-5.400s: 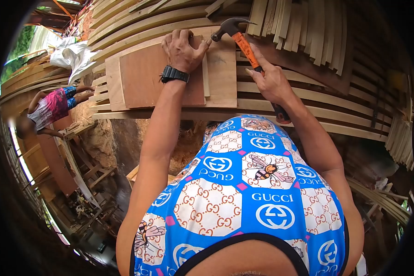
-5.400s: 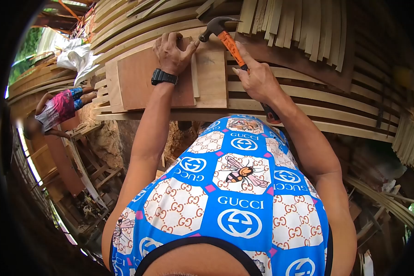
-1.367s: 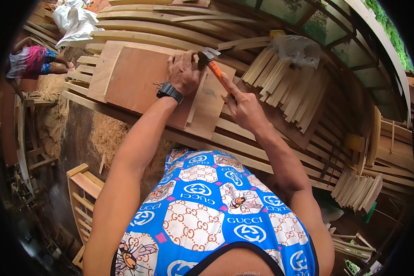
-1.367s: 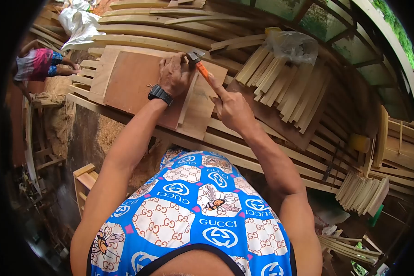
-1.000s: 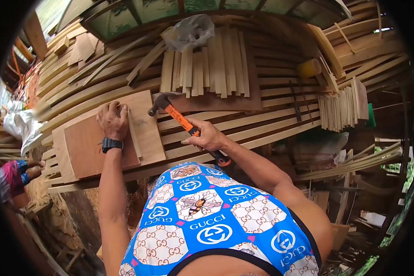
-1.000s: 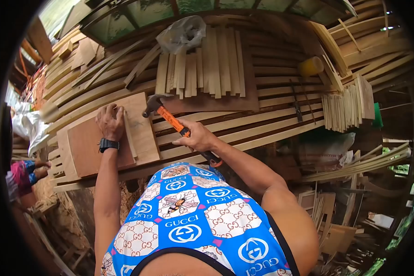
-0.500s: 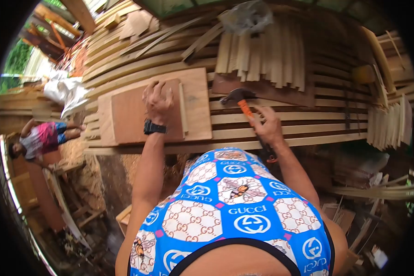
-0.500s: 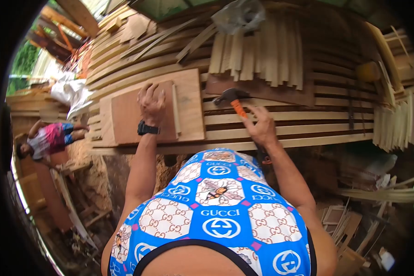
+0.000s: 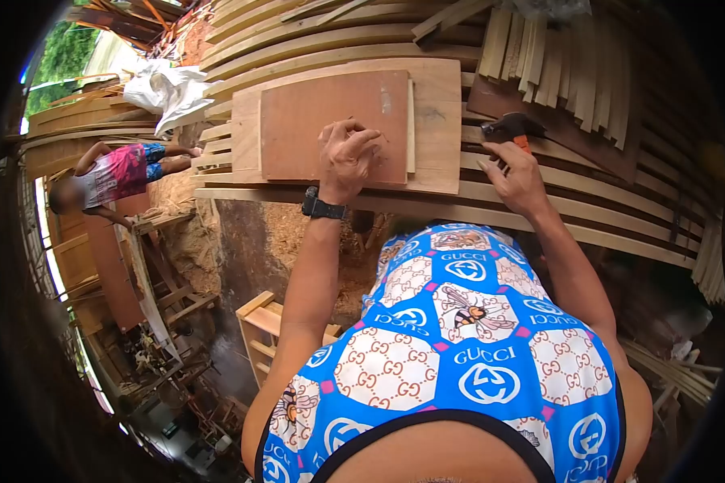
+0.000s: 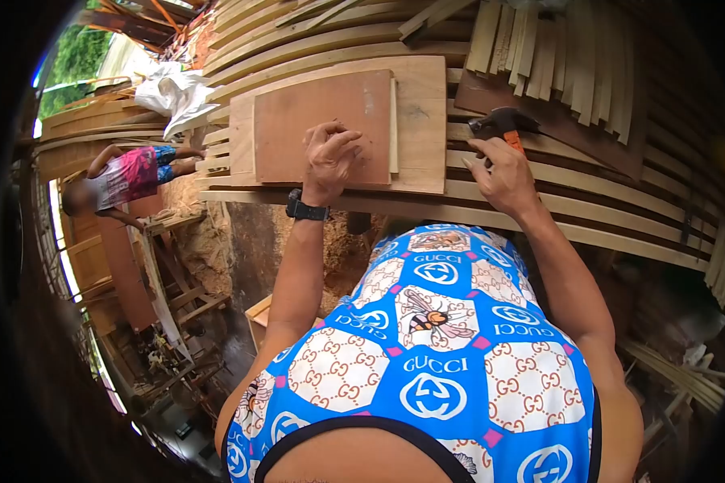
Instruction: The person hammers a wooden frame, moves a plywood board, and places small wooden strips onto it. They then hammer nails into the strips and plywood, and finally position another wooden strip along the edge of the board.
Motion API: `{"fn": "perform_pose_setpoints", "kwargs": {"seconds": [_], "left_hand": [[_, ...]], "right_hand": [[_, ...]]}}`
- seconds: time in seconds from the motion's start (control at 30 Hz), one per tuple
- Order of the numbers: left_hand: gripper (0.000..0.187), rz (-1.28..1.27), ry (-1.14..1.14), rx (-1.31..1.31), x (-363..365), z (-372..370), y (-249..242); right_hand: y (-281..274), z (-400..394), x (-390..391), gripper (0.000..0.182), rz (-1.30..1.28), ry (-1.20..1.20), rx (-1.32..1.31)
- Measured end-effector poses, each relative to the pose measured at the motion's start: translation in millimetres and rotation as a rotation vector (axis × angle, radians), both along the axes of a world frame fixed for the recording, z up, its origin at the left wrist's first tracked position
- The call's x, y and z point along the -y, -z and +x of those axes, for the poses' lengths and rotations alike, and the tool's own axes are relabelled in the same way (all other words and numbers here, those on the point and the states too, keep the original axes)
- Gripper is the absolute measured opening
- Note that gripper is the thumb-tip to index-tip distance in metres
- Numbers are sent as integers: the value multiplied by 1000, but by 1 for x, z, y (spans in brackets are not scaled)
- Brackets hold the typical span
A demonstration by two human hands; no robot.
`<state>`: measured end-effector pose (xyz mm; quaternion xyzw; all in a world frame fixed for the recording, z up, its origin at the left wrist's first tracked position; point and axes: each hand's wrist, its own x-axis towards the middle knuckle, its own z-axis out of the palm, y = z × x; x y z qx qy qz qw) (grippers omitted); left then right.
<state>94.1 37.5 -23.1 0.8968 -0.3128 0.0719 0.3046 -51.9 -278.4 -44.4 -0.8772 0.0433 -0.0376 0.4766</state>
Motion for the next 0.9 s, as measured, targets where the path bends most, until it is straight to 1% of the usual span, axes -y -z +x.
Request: {"fn": "perform_pose_setpoints", "kwargs": {"seconds": [0.03, 0.07, 0.1, 0.17, 0.2, 0.23, 0.3, 0.37, 0.43, 0.47, 0.5, 0.53, 0.57, 0.6, 0.63, 0.7, 0.73, 0.77, 0.8, 0.83, 0.87, 0.9], "left_hand": [[17, 46, 69, 41, 9, 2, 4], [18, 77, 101, 25, 14, 9, 8], [18, 57, 109, 17, 16, 17, 10], [20, 167, 238, 115, 24, 30, 10], [16, 140, 272, 102, 31, 32, 8], [16, 129, 272, 104, 36, 36, 7], [17, 176, 410, 136, 48, 41, 7], [17, 200, 450, 124, 55, 37, 7], [18, 219, 508, 125, 53, 38, 10], [18, 159, 464, 31, 77, 35, 6], [18, 93, 425, -51, 83, 35, 7], [18, 90, 449, -55, 91, 35, 8], [15, -47, 342, -186, 98, 35, 7], [14, -180, 232, -316, 104, 36, 8], [14, -177, 252, -326, 109, 42, 12], [13, -102, 340, -91, 116, 63, 26], [10, -144, 298, -184, 125, 67, 26], [10, -152, 313, -181, 133, 71, 31], [12, -199, 251, -334, 141, 76, 36], [13, -242, 187, -486, 148, 81, 41], [15, -281, 177, -587, 156, 86, 46], [15, -282, 189, -581, 163, 89, 52]], "right_hand": [[1, 2, 1, 33, -8, -13, 1], [1, 3, 4, 33, -30, -10, -15], [0, 5, 5, 32, -33, -10, -8], [-4, 3, 11, 32, -52, -2, -5], [-6, 2, 15, 33, -65, 24, -26], [-8, 3, 16, 33, -73, 48, -44], [-7, -1, 21, 36, -78, 86, -85], [5, -13, 20, 39, -70, 132, -131], [21, -25, 16, 48, -497, 399, -36], [15, -32, 44, 55, -457, 435, -236], [17, -37, 54, 55, -459, 456, -243], [23, -43, 63, 54, -461, 474, -274], [28, -48, 70, 53, -461, 491, -308], [32, -51, 77, 51, -460, 526, -276], [30, -49, 85, 48, -473, 543, -315], [52, -55, 99, 48, -478, 598, -330], [57, -56, 109, 48, -483, 614, -334], [61, -56, 119, 47, -387, 598, -407], [64, -54, 126, 46, -289, 578, -476], [68, -54, 132, 46, -291, 589, -471], [73, -55, 135, 44, -333, 564, -475], [75, -55, 137, 43, -374, 540, -478]]}}
